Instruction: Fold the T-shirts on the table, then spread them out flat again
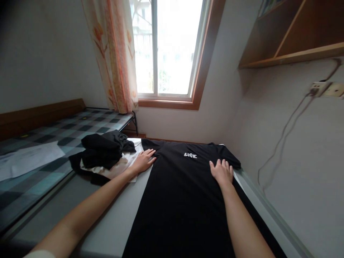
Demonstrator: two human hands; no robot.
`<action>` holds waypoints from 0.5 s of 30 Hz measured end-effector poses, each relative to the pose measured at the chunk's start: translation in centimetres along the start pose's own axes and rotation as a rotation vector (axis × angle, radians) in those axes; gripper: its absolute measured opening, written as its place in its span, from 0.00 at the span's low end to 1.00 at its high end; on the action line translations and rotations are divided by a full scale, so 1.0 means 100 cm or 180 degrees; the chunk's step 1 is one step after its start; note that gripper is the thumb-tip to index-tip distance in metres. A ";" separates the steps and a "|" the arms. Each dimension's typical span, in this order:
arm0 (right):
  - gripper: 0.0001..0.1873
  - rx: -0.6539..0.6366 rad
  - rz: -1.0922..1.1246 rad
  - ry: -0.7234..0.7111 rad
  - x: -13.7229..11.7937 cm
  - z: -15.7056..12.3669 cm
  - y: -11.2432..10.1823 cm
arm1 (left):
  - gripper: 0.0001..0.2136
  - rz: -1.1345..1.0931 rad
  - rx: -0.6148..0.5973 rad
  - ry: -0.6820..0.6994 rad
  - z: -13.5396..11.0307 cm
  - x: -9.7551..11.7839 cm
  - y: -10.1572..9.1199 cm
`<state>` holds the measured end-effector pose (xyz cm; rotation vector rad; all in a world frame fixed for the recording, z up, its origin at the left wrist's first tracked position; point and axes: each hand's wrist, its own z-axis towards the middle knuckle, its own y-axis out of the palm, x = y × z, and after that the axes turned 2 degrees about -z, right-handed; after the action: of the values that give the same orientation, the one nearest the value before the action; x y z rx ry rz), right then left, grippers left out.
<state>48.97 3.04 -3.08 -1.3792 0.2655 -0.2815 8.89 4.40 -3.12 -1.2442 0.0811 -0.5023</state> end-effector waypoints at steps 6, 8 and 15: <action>0.26 0.0220 0.0107 -0.0466 -0.035 -0.009 -0.010 | 0.24 -0.0015 0.0014 -0.0042 0.000 -0.002 0.002; 0.26 -0.0007 0.0346 -0.0582 -0.055 -0.010 -0.015 | 0.24 -0.0041 0.0007 -0.0038 0.000 -0.002 0.001; 0.29 -0.0237 0.0712 -0.0698 -0.093 -0.021 -0.008 | 0.24 -0.0041 0.0008 -0.0025 0.001 0.002 -0.002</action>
<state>39.53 4.15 -2.43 -1.4265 0.2468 0.0660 9.08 4.35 -2.89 -1.2450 0.0659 -0.5085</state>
